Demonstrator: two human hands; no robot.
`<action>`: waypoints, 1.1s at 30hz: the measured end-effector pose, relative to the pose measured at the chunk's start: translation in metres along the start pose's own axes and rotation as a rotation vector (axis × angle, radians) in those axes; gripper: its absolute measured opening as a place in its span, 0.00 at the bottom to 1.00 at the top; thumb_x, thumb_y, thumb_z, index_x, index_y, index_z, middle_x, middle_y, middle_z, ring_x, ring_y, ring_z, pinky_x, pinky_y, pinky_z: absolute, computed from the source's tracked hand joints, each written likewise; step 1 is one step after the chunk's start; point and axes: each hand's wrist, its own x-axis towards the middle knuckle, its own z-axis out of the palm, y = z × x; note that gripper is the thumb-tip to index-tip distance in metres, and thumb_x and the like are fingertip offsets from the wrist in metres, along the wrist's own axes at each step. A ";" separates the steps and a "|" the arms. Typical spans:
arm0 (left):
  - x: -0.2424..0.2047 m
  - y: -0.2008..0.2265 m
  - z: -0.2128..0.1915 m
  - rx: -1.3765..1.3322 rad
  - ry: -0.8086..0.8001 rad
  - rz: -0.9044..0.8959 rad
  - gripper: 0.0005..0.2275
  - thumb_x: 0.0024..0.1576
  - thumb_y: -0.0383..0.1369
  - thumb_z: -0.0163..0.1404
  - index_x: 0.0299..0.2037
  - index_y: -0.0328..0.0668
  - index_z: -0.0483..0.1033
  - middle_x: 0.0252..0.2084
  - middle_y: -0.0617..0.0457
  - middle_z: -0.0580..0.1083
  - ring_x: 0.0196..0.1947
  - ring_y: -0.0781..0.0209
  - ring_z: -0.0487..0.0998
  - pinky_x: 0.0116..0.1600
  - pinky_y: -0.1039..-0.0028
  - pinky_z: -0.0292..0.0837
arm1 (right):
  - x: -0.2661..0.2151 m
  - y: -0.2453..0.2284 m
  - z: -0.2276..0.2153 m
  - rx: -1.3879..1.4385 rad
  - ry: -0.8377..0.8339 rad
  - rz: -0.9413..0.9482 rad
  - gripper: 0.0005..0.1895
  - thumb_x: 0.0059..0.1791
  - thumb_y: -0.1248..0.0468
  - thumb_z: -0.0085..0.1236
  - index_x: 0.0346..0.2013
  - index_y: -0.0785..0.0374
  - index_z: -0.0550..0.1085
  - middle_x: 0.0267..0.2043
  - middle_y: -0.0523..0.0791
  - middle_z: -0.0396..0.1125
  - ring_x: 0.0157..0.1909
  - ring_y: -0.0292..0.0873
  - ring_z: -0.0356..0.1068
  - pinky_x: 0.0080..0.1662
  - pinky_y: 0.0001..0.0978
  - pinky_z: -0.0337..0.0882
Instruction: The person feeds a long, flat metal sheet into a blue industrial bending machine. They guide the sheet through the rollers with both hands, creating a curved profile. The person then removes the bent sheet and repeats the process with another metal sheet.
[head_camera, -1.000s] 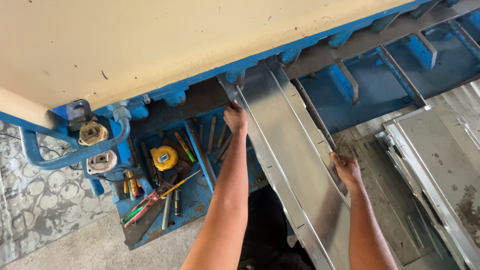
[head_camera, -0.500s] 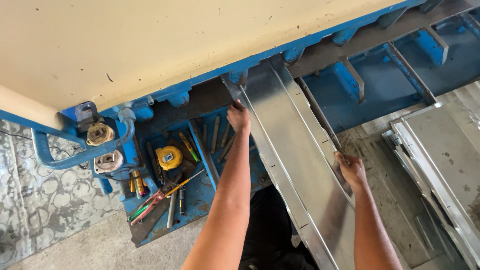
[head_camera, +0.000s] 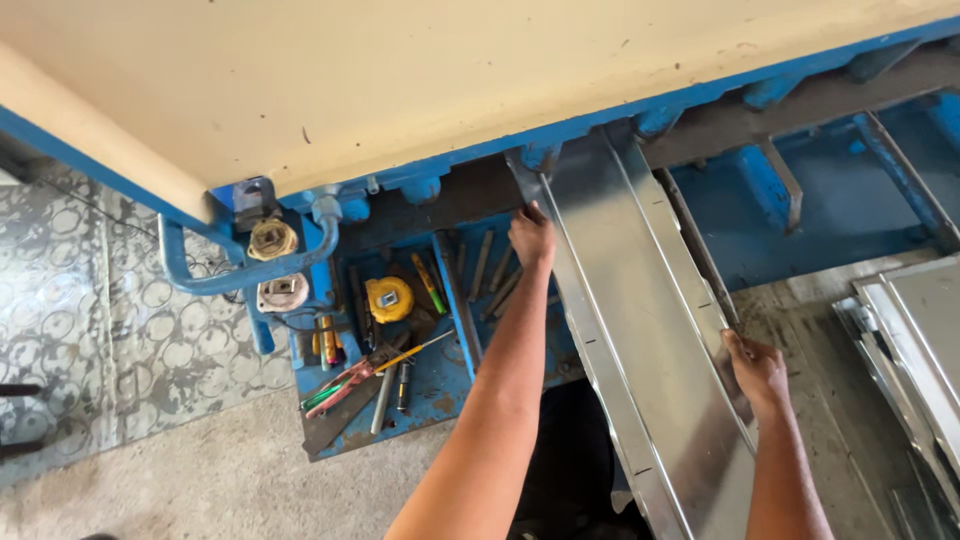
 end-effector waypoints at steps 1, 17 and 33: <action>-0.001 0.002 -0.003 -0.014 0.001 0.013 0.15 0.63 0.40 0.46 0.38 0.32 0.78 0.35 0.29 0.78 0.37 0.28 0.80 0.42 0.45 0.76 | -0.001 -0.001 0.000 -0.005 -0.013 0.029 0.33 0.54 0.36 0.56 0.42 0.67 0.82 0.31 0.56 0.73 0.40 0.49 0.72 0.45 0.45 0.71; -0.005 0.020 -0.017 -0.056 -0.012 0.007 0.15 0.64 0.38 0.47 0.39 0.32 0.79 0.34 0.29 0.79 0.37 0.29 0.80 0.41 0.47 0.75 | 0.003 0.001 0.000 -0.021 -0.014 0.123 0.34 0.52 0.33 0.56 0.48 0.62 0.83 0.39 0.55 0.77 0.46 0.53 0.75 0.50 0.49 0.71; 0.004 0.002 0.003 0.003 -0.018 0.025 0.15 0.64 0.39 0.46 0.40 0.33 0.80 0.37 0.31 0.79 0.40 0.30 0.81 0.45 0.47 0.77 | 0.009 0.007 0.000 0.090 -0.008 0.180 0.33 0.47 0.34 0.60 0.45 0.62 0.83 0.36 0.49 0.76 0.43 0.46 0.74 0.48 0.43 0.71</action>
